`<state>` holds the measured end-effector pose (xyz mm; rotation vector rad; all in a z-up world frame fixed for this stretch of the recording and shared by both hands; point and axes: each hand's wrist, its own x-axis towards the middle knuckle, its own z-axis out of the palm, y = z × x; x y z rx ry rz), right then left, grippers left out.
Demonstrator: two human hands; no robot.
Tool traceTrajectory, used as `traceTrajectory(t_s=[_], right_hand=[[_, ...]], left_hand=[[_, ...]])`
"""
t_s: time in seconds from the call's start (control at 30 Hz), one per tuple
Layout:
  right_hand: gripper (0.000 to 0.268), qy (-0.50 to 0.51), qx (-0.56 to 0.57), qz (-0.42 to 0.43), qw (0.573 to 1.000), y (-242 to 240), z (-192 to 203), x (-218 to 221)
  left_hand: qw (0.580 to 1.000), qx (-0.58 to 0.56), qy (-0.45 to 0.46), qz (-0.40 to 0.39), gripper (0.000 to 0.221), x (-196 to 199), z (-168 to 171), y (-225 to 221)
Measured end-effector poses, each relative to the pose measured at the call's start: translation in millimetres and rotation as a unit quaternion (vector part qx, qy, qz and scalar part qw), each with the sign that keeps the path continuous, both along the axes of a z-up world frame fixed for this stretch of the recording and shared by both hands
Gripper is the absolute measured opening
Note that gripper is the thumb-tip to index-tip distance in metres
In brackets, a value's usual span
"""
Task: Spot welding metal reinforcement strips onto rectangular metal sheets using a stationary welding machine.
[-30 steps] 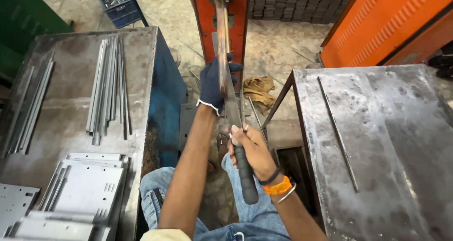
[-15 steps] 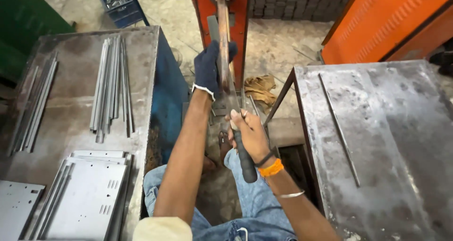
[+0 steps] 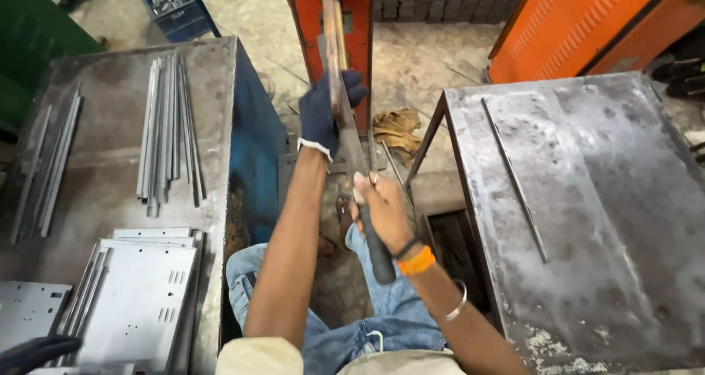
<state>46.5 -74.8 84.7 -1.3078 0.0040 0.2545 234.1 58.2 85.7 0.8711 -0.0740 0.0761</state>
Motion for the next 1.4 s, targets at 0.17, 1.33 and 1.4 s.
traceTrajectory(t_s=[0.17, 1.33, 1.4], right_hand=[[0.034, 0.021, -0.002, 0.005, 1.0, -6.5, 2.0, 2.9], [0.023, -0.223, -0.292, 0.018, 0.93, -64.6, 21.2, 40.1], [0.069, -0.365, -0.43, 0.083, 0.822, -95.4, 48.3, 13.5]], left_hand=[[1.0, 0.0, -0.004, -0.029, 0.048, 4.7, -8.0, 2.3], [0.997, -0.072, -0.019, -0.023, 0.04, 59.1, -42.6, 28.4], [0.981, -0.18, -0.034, -0.059, 0.029, 40.0, -58.3, 32.7]])
